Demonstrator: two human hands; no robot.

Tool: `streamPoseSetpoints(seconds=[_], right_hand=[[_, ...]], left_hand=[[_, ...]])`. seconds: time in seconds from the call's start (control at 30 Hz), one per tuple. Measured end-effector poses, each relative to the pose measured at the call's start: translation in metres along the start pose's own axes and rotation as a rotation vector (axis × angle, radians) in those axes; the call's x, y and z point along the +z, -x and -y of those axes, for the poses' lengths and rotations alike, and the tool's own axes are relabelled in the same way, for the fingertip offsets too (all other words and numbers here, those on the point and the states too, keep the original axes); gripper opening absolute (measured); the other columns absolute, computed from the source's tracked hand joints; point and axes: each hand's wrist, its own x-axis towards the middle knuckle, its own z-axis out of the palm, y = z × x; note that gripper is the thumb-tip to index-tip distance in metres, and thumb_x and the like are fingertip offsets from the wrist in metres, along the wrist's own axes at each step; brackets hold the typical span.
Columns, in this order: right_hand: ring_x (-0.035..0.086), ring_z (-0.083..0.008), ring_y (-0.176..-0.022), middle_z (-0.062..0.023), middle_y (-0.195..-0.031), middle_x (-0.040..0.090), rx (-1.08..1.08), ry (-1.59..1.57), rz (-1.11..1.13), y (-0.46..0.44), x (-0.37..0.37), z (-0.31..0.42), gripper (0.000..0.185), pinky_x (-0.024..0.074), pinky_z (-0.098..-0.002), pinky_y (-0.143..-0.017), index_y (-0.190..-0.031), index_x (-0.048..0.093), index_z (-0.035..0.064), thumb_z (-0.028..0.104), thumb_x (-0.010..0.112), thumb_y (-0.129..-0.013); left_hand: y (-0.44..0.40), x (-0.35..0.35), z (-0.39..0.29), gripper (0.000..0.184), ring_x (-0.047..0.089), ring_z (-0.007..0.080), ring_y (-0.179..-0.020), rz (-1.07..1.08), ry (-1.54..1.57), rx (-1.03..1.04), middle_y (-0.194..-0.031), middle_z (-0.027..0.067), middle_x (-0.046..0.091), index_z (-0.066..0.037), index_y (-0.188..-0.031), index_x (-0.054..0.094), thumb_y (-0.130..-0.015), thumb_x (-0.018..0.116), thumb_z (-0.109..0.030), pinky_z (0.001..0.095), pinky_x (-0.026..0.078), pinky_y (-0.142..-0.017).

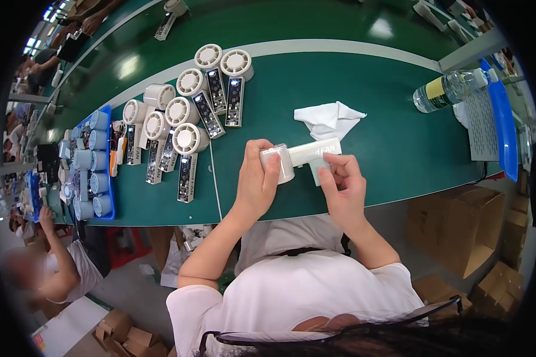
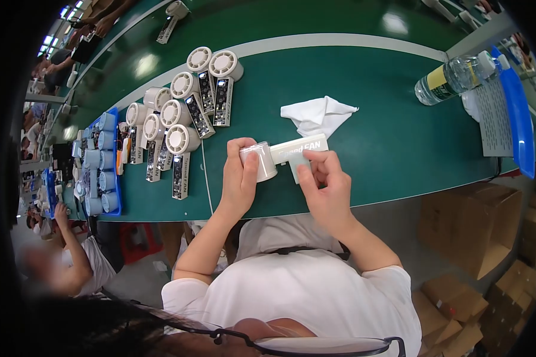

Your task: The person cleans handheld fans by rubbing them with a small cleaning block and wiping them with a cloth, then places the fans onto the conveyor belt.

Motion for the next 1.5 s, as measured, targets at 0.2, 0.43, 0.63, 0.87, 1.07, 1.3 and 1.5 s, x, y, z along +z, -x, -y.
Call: streamPoseSetpoints(seconds=[0.2,0.43,0.63,0.87,1.07,1.3,1.5], right_hand=[[0.044,-0.0045,-0.052,-0.0004,-0.064,0.051,-0.037,0.002,0.054,-0.001,0.013,-0.007,0.018,0.0366,-0.0226,-0.047,-0.106,0.058,0.0005,0.006,0.066,-0.091],[0.058,-0.0204,-0.05,-0.0094,-0.065,0.059,-0.3,0.384,-0.032,-0.01,0.029,0.002,0.019,0.0475,-0.0327,-0.049,-0.102,0.059,0.0015,0.008,0.068,-0.087],[0.062,-0.0239,-0.059,-0.0142,-0.08,0.065,-0.137,0.501,-0.09,-0.017,-0.016,0.012,0.02,0.05,-0.0342,-0.055,-0.108,0.061,0.0027,0.009,0.064,-0.09],[0.06,-0.0272,-0.104,-0.0106,-0.121,0.062,-0.716,1.309,-0.213,-0.098,-0.06,0.01,0.024,0.0485,-0.0363,-0.086,-0.114,0.066,0.0086,0.009,0.064,-0.091],[0.06,-0.0282,-0.093,-0.0085,-0.105,0.059,-0.405,0.653,0.449,-0.126,-0.044,-0.018,0.023,0.0504,-0.0361,-0.08,-0.106,0.071,0.0113,0.004,0.067,-0.084],[0.059,-0.0291,-0.085,-0.0122,-0.098,0.058,-0.84,0.682,0.413,-0.044,-0.007,0.001,0.034,0.0506,-0.0375,-0.071,-0.105,0.067,0.0047,-0.005,0.066,-0.073],[0.058,-0.0244,-0.085,-0.0092,-0.095,0.057,-0.699,0.381,0.734,-0.052,-0.028,0.01,0.022,0.0493,-0.0324,-0.071,-0.1,0.066,0.0053,-0.005,0.062,-0.081]], left_hand=[[0.0,0.002,-0.001,0.029,0.056,0.0339,-0.083,-0.002,-0.033,0.012,-0.098,0.0213,0.054,0.0,-0.113,0.042,-0.102,0.045,-0.027,0.0414,0.046,-0.076],[-0.001,0.001,-0.006,0.029,0.056,0.0336,-0.084,0.026,-0.021,-0.066,-0.1,0.0198,0.052,0.0,-0.114,0.042,-0.102,0.045,-0.026,0.0413,0.046,-0.077],[0.001,0.002,0.003,0.03,0.055,0.0304,-0.083,-0.016,0.009,0.0,-0.098,0.0184,0.054,0.0,-0.114,0.043,-0.102,0.045,-0.027,0.0387,0.046,-0.077],[-0.001,-0.006,0.006,0.027,0.056,0.0252,-0.083,0.042,0.283,-0.13,-0.097,0.0148,0.056,-0.002,-0.112,0.046,-0.1,0.048,-0.026,0.0358,0.046,-0.077],[-0.003,-0.007,0.005,0.03,0.057,0.027,-0.085,0.06,0.209,-0.089,-0.097,0.0162,0.057,-0.002,-0.111,0.047,-0.099,0.051,-0.03,0.0366,0.047,-0.078],[-0.007,-0.003,0.004,0.03,0.059,0.0331,-0.088,0.001,0.185,-0.104,-0.099,0.0193,0.057,-0.002,-0.11,0.048,-0.099,0.052,-0.029,0.0392,0.047,-0.08],[-0.005,-0.011,-0.003,0.028,0.058,0.034,-0.093,0.043,0.095,-0.015,-0.106,0.0192,0.056,-0.003,-0.113,0.049,-0.096,0.057,-0.024,0.0386,0.046,-0.084]])
